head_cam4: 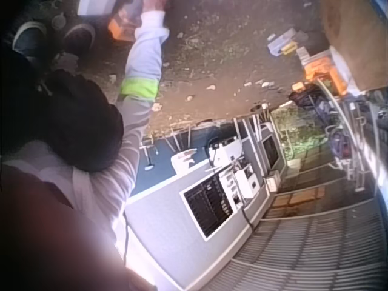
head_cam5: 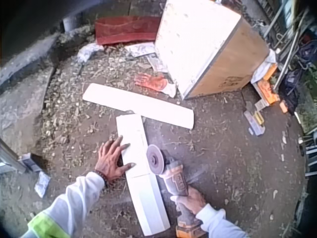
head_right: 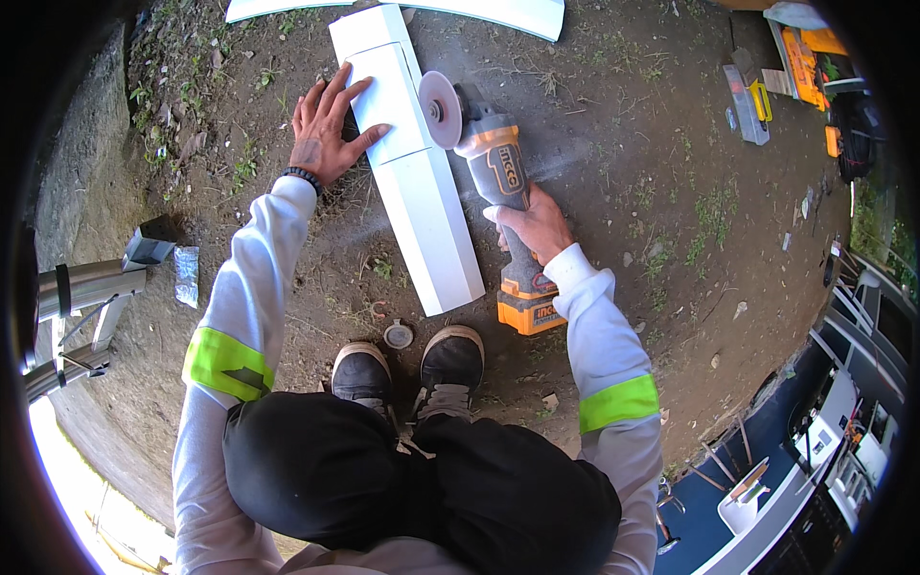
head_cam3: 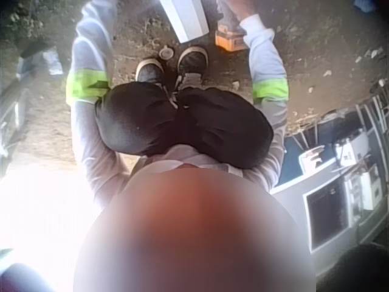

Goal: The person measures and marks a white plastic trim piece using a ruler and pencil, then uses an angle grinder to cut the trim along the marked lines. The person handles the trim piece and the grinder throughout the process.

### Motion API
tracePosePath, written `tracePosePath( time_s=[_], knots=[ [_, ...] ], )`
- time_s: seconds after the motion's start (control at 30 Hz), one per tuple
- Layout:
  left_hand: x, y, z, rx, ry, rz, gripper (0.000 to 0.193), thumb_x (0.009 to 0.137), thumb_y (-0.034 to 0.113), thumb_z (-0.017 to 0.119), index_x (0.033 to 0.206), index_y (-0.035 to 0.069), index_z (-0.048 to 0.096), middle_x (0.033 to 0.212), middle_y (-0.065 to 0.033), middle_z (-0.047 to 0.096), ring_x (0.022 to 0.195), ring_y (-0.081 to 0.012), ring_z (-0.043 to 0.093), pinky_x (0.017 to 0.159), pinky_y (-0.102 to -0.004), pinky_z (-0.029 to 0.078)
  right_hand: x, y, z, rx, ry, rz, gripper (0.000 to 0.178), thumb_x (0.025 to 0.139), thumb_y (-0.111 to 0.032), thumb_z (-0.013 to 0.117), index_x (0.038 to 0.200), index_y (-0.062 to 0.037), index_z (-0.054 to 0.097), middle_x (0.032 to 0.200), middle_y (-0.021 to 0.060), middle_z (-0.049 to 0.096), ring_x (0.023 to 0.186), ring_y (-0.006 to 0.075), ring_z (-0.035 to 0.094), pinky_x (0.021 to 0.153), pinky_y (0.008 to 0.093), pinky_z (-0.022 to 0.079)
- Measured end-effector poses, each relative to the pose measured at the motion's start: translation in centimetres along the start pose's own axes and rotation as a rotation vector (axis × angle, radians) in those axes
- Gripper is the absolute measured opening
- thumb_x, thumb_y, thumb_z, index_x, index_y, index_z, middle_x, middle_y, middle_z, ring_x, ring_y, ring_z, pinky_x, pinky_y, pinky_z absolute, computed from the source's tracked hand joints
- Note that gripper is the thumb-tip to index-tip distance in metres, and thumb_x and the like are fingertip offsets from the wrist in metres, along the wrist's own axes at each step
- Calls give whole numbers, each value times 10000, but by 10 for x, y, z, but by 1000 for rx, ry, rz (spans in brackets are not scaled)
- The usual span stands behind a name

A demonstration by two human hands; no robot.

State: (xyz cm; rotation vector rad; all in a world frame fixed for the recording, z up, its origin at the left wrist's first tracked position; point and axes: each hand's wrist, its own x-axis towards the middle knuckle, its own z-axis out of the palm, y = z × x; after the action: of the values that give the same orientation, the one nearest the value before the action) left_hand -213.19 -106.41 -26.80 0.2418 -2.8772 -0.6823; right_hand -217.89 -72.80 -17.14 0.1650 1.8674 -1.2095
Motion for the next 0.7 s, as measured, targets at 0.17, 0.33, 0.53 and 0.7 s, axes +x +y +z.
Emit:
tracePosePath(
  time_s=[0.17,0.33,0.53,0.7],
  knots=[
    [0,0,-1,-5,-2,3,886,793,853,533,1499,324,450,1661,-61,258,1516,-417,191,1222,-634,60,-1,2,0,8,-2,6,366,808,-151,768,1118,-45,607,761,46,622,603,153,618,570,318,535],
    [0,1,-1,6,-6,6,880,799,837,551,1500,316,448,1659,-64,261,1515,-416,188,1224,-621,64,-4,2,-1,10,-8,13,358,808,-154,768,1113,-52,611,758,43,620,601,152,617,571,317,535],
    [0,1,-2,-7,1,9,877,800,834,555,1500,317,449,1659,-65,260,1516,-417,188,1221,-630,62,-5,2,0,9,-4,21,347,808,-163,769,1098,-57,611,757,41,619,602,151,620,577,315,540],
    [0,1,-2,-5,1,6,873,802,831,555,1502,320,448,1659,-64,262,1516,-420,191,1219,-635,62,-5,4,-1,9,-10,8,345,819,-160,767,1100,-50,600,747,41,613,598,148,614,567,309,540]
  ],
)
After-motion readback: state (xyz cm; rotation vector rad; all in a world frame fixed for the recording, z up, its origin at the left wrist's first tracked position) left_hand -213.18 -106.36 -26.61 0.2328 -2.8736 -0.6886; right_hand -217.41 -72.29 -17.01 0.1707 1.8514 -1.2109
